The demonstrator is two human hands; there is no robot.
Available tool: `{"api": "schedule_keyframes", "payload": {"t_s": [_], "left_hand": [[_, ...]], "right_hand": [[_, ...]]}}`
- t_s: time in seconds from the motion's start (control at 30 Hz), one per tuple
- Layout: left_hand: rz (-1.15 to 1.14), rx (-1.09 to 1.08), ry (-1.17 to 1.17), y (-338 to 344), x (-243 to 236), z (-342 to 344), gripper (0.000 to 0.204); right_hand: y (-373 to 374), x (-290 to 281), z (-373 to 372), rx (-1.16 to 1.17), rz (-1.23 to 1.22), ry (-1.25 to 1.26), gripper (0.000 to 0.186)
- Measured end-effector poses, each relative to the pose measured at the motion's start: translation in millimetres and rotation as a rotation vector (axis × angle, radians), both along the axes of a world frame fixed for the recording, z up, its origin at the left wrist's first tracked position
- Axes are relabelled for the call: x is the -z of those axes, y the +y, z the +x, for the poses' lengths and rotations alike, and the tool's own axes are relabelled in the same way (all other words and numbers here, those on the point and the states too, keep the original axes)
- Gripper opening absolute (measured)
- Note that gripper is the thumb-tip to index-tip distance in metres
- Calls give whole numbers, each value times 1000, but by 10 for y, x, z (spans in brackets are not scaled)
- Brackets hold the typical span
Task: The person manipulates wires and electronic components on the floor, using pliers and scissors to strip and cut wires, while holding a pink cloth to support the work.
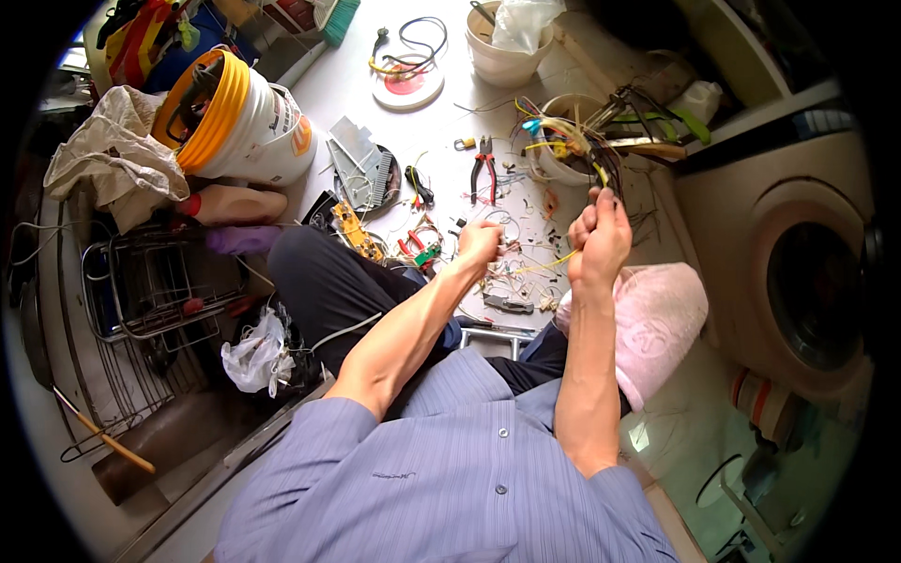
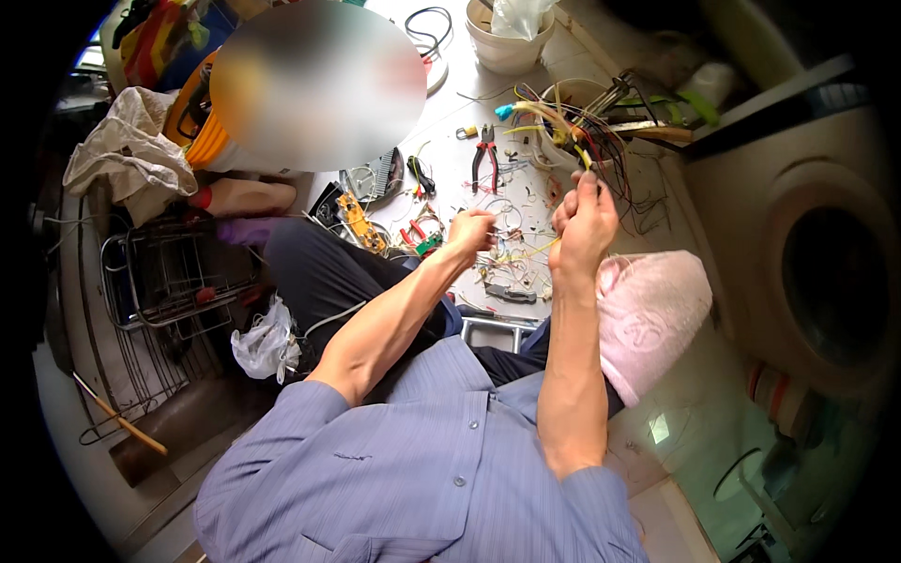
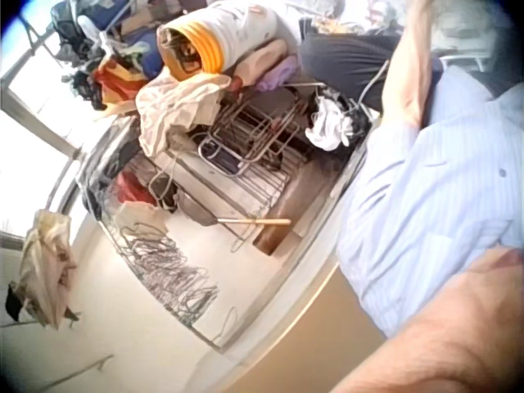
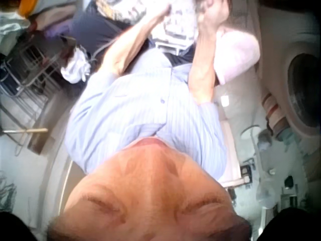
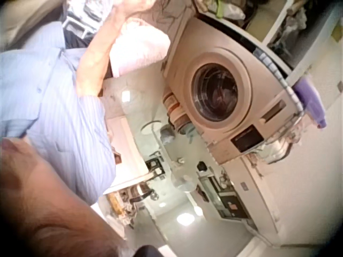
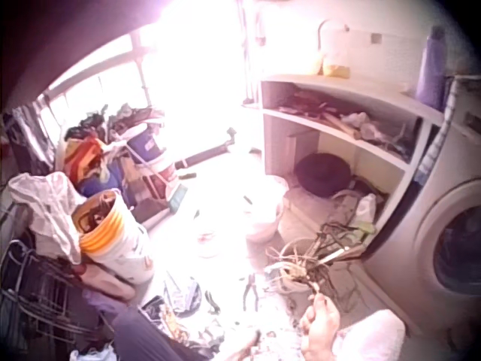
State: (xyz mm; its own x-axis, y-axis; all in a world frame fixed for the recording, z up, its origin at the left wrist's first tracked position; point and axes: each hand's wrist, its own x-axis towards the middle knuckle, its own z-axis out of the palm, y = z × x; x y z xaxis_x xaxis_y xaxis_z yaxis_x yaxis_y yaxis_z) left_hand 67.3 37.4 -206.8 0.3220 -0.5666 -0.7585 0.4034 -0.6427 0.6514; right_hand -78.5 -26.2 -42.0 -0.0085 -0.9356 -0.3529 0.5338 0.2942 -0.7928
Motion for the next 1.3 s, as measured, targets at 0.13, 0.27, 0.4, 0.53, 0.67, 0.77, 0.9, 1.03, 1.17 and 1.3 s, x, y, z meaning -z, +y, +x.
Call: {"api": "schedule_keyframes", "payload": {"t_s": [0.13, 0.27, 0.4, 0.53, 0.67, 0.77, 0.9, 1.03, 1.17, 1.3], "left_hand": [[383, 118, -504, 124, 1263, 902, 24], [449, 230, -712, -48, 1154, 1489, 23], [412, 113, -799, -134, 1343, 1792, 30], [433, 186, -889, -280, 1469, 1766, 62], [254, 183, -864, -429, 1572, 1464, 42], [106, 255, -835, -485, 1747, 1104, 27], [40, 239, -658, -560, 1640, 594, 19], [28, 108, -397, -374, 1815, 535, 19], [81, 111, -424, -105, 2182, 748, 26], [140, 41, -257, -361, 1957, 731, 30]], "right_hand": [[270, 424, 184, -105, 174, 58, 22], [450, 672, 230, -202, 310, 104, 23], [406, 764, 234, -129, 358, 127, 22], [333, 890, 191, -109, 354, 172, 23], [272, 900, 209, -116, 368, 234, 23], [255, 944, 205, -117, 357, 255, 24], [254, 1017, 136, -112, 352, 260, 25], [203, 1021, 55, -64, 338, 257, 24], [186, 985, 15, -36, 336, 251, 23], [194, 1024, -28, -28, 337, 266, 25]]}}
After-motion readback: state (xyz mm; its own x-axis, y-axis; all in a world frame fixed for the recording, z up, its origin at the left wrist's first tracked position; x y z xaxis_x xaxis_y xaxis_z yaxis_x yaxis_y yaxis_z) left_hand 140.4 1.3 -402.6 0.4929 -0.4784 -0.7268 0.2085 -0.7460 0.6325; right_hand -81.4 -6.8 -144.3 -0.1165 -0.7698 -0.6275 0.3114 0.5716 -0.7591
